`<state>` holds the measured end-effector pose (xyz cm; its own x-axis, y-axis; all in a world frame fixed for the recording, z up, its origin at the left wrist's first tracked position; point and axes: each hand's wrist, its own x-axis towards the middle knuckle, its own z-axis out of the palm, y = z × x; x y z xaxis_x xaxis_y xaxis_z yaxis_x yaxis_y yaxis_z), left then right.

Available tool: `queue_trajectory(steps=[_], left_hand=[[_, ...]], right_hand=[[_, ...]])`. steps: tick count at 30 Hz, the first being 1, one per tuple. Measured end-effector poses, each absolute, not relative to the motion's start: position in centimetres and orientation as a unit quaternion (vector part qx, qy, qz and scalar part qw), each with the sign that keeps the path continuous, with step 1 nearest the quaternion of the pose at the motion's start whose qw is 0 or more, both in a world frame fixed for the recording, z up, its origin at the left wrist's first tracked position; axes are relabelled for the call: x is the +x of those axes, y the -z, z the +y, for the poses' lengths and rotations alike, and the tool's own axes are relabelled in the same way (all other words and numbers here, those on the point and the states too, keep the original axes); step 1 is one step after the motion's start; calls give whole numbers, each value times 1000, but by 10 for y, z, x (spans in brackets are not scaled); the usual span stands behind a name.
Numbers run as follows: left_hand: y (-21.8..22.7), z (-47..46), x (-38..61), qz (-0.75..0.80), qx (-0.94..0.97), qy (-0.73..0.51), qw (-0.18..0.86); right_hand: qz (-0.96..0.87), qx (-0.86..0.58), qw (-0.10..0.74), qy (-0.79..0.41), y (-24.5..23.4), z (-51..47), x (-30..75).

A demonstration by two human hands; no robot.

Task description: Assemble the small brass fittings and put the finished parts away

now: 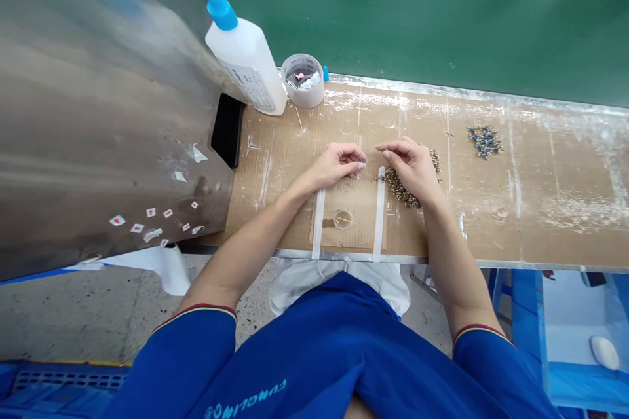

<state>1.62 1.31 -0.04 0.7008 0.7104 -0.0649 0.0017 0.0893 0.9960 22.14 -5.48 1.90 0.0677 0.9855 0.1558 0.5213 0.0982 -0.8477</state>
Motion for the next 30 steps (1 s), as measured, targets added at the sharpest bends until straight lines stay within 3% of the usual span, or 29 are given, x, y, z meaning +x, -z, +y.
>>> queue_trajectory(steps=[6, 30], left_hand=[[-1, 11, 17, 289, 648, -272, 650], [6, 8, 21, 325, 662, -283, 614]], right_hand=[[-580, -574, 413, -404, -19, -57, 216], [-490, -609, 461, -419, -12, -59, 201]])
